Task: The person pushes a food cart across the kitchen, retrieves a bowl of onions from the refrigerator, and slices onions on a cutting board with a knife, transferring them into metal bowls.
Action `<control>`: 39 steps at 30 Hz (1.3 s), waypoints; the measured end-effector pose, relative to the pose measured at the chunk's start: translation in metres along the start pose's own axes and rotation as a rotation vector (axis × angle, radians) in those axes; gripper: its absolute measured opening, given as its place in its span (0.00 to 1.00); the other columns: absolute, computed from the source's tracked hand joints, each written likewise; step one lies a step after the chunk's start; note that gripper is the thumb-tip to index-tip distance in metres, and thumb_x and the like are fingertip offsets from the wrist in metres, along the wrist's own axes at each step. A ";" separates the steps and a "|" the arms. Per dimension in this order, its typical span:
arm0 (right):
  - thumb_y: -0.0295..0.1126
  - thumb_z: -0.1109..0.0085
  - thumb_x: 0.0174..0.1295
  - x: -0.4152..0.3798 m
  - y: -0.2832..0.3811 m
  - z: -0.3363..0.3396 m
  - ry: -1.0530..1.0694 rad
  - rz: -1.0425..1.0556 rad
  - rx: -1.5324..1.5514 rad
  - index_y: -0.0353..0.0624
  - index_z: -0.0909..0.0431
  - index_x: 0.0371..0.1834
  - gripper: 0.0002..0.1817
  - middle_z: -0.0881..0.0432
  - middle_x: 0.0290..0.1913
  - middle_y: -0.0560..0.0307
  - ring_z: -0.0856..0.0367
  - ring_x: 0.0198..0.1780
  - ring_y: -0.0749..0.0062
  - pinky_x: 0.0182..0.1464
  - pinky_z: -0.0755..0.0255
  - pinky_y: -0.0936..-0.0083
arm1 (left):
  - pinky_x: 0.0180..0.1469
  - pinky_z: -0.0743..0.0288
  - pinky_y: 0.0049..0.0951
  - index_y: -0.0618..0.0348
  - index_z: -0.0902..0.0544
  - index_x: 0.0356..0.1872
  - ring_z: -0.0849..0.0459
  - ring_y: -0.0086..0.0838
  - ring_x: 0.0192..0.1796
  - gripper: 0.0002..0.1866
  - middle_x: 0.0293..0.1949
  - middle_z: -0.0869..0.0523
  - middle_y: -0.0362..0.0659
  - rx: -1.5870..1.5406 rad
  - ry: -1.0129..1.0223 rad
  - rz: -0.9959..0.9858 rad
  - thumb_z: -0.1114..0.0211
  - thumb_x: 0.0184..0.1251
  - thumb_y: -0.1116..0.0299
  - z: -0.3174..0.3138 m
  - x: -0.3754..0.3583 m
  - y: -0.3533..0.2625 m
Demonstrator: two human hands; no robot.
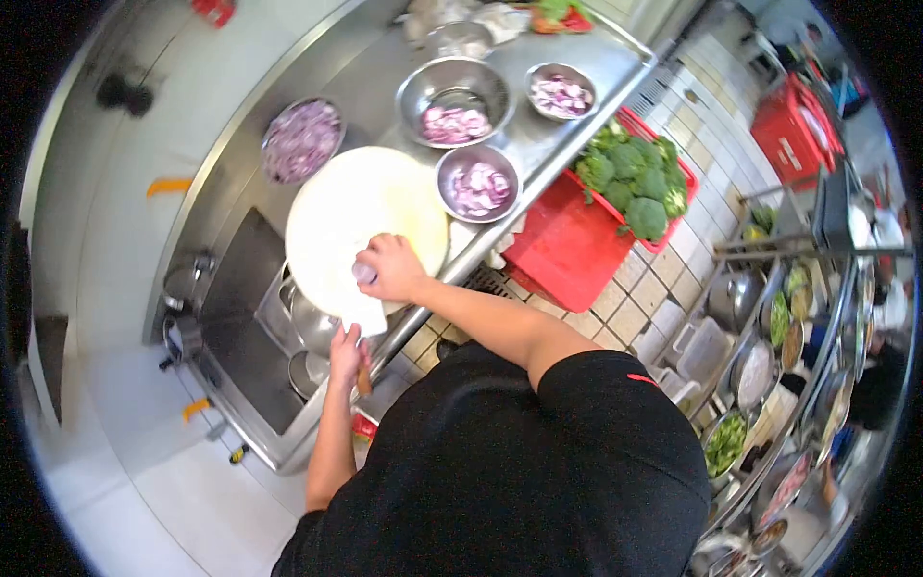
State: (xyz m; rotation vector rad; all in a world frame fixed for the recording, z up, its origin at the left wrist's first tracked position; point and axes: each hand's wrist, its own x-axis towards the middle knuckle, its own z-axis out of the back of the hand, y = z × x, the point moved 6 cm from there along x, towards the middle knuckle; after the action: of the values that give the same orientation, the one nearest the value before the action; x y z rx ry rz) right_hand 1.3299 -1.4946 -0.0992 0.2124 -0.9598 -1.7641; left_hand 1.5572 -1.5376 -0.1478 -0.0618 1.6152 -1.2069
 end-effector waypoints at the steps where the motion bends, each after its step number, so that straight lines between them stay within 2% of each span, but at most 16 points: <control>1: 0.49 0.27 0.46 0.000 0.000 0.000 0.101 0.023 -0.063 0.52 0.16 0.50 0.27 0.21 0.53 0.51 0.25 0.62 0.53 0.64 0.34 0.53 | 0.14 0.32 0.31 0.51 0.25 0.52 0.30 0.26 0.14 0.11 0.20 0.28 0.36 0.021 0.009 0.028 0.45 0.86 0.56 0.007 -0.009 0.007; 7: 0.47 0.29 0.49 -0.031 -0.001 0.015 0.041 0.113 0.116 0.47 0.18 0.47 0.24 0.23 0.59 0.46 0.27 0.67 0.45 0.69 0.33 0.53 | 0.14 0.30 0.31 0.54 0.26 0.48 0.29 0.26 0.12 0.14 0.18 0.28 0.38 0.004 0.044 0.078 0.46 0.86 0.54 -0.033 -0.024 0.028; 11: 0.40 0.30 0.58 -0.041 -0.010 0.021 -0.086 -0.016 0.114 0.46 0.19 0.58 0.24 0.28 0.68 0.41 0.37 0.77 0.32 0.77 0.38 0.46 | 0.14 0.32 0.29 0.54 0.27 0.49 0.29 0.24 0.13 0.12 0.18 0.28 0.37 -0.059 0.142 0.007 0.46 0.87 0.56 -0.087 -0.017 0.010; 19: 0.35 0.30 0.60 -0.008 -0.059 0.142 -0.488 -0.122 -0.128 0.48 0.18 0.55 0.19 0.24 0.58 0.47 0.27 0.66 0.38 0.71 0.34 0.46 | 0.15 0.32 0.27 0.53 0.24 0.47 0.29 0.22 0.13 0.12 0.18 0.27 0.35 0.229 0.380 -0.139 0.45 0.86 0.56 -0.163 0.001 -0.093; 22: 0.38 0.32 0.62 0.003 -0.122 0.160 -0.491 -0.246 -0.123 0.40 0.20 0.56 0.21 0.24 0.60 0.42 0.31 0.70 0.36 0.74 0.38 0.45 | 0.16 0.31 0.27 0.52 0.23 0.48 0.28 0.22 0.14 0.12 0.19 0.27 0.34 0.356 0.308 -0.198 0.43 0.85 0.55 -0.160 0.011 -0.123; 25: 0.41 0.32 0.63 -0.011 -0.154 0.190 -0.554 -0.419 -0.541 0.36 0.26 0.65 0.30 0.26 0.66 0.37 0.32 0.72 0.35 0.75 0.39 0.44 | 0.16 0.37 0.26 0.53 0.22 0.46 0.33 0.18 0.15 0.08 0.18 0.30 0.32 0.266 0.149 -0.196 0.42 0.82 0.60 -0.119 0.005 -0.160; 26: 0.47 0.35 0.64 -0.023 -0.173 0.190 -0.487 -0.620 -0.489 0.35 0.34 0.75 0.40 0.29 0.71 0.31 0.35 0.75 0.35 0.77 0.41 0.43 | 0.23 0.30 0.31 0.56 0.20 0.46 0.27 0.25 0.20 0.11 0.22 0.25 0.35 0.448 0.058 -0.271 0.40 0.83 0.59 -0.096 0.002 -0.174; 27: 0.49 0.37 0.65 -0.031 -0.193 0.191 -0.303 -0.773 -0.442 0.34 0.39 0.80 0.45 0.34 0.75 0.29 0.33 0.75 0.35 0.76 0.40 0.43 | 0.36 0.24 0.37 0.62 0.20 0.44 0.20 0.33 0.30 0.13 0.28 0.20 0.42 0.640 -0.052 -0.570 0.40 0.82 0.60 -0.071 0.013 -0.179; 28: 0.45 0.37 0.62 -0.040 -0.205 0.189 -0.147 -0.858 -0.331 0.32 0.28 0.70 0.36 0.24 0.67 0.30 0.23 0.65 0.38 0.65 0.28 0.47 | 0.47 0.24 0.41 0.67 0.21 0.44 0.18 0.38 0.39 0.15 0.32 0.19 0.48 0.713 -0.113 -0.574 0.40 0.81 0.62 -0.056 0.013 -0.185; 29: 0.40 0.36 0.60 -0.050 -0.216 0.187 0.013 -0.942 -0.228 0.30 0.18 0.61 0.29 0.15 0.59 0.32 0.12 0.54 0.41 0.54 0.16 0.50 | 0.46 0.23 0.41 0.67 0.22 0.43 0.18 0.38 0.39 0.14 0.33 0.19 0.50 0.733 -0.200 -0.675 0.41 0.81 0.63 -0.067 -0.017 -0.205; 30: 0.37 0.37 0.59 -0.055 -0.221 0.181 0.041 -0.956 -0.112 0.33 0.13 0.50 0.21 0.11 0.49 0.34 0.09 0.50 0.46 0.47 0.13 0.53 | 0.39 0.24 0.38 0.65 0.22 0.41 0.19 0.35 0.32 0.13 0.28 0.20 0.46 0.697 -0.117 -0.718 0.42 0.82 0.63 -0.053 0.003 -0.195; 31: 0.36 0.38 0.59 -0.055 -0.231 0.168 0.060 -0.909 -0.023 0.34 0.15 0.54 0.22 0.11 0.50 0.33 0.09 0.53 0.48 0.54 0.15 0.51 | 0.25 0.28 0.32 0.61 0.22 0.45 0.25 0.28 0.20 0.11 0.21 0.25 0.40 0.654 -0.096 -0.496 0.44 0.83 0.63 -0.044 0.012 -0.186; 32: 0.37 0.37 0.60 -0.066 -0.207 0.183 -0.065 -0.979 0.066 0.35 0.19 0.57 0.24 0.13 0.53 0.34 0.12 0.56 0.45 0.58 0.17 0.51 | 0.14 0.36 0.26 0.58 0.23 0.51 0.33 0.20 0.13 0.10 0.17 0.31 0.35 0.437 -0.015 -0.468 0.47 0.85 0.63 -0.040 0.029 -0.170; 34: 0.38 0.36 0.62 -0.063 -0.186 0.191 -0.514 -0.947 -0.229 0.38 0.22 0.61 0.25 0.19 0.58 0.35 0.18 0.61 0.42 0.60 0.21 0.52 | 0.12 0.35 0.26 0.57 0.24 0.54 0.31 0.22 0.12 0.10 0.17 0.30 0.36 0.370 0.134 -0.401 0.50 0.86 0.64 -0.052 0.041 -0.159; 38: 0.38 0.35 0.64 -0.009 -0.073 0.211 -0.679 -0.049 -0.119 0.41 0.23 0.58 0.21 0.24 0.59 0.42 0.23 0.59 0.43 0.63 0.27 0.48 | 0.13 0.33 0.26 0.56 0.25 0.52 0.29 0.23 0.14 0.09 0.19 0.28 0.37 0.317 0.307 -0.276 0.48 0.86 0.63 -0.108 0.027 -0.153; 39: 0.36 0.35 0.63 0.001 -0.062 0.204 -0.690 -0.018 -0.160 0.42 0.23 0.56 0.20 0.24 0.57 0.43 0.22 0.58 0.44 0.62 0.27 0.50 | 0.14 0.32 0.26 0.56 0.27 0.48 0.28 0.24 0.14 0.07 0.20 0.27 0.37 0.324 0.391 -0.290 0.47 0.86 0.64 -0.122 0.029 -0.152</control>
State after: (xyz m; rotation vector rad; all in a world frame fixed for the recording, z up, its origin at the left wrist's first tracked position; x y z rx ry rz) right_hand 1.1711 -1.3862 -0.0073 -0.5257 -1.2827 -1.9560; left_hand 1.3766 -1.5487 -0.0693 0.1615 1.7597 -1.7794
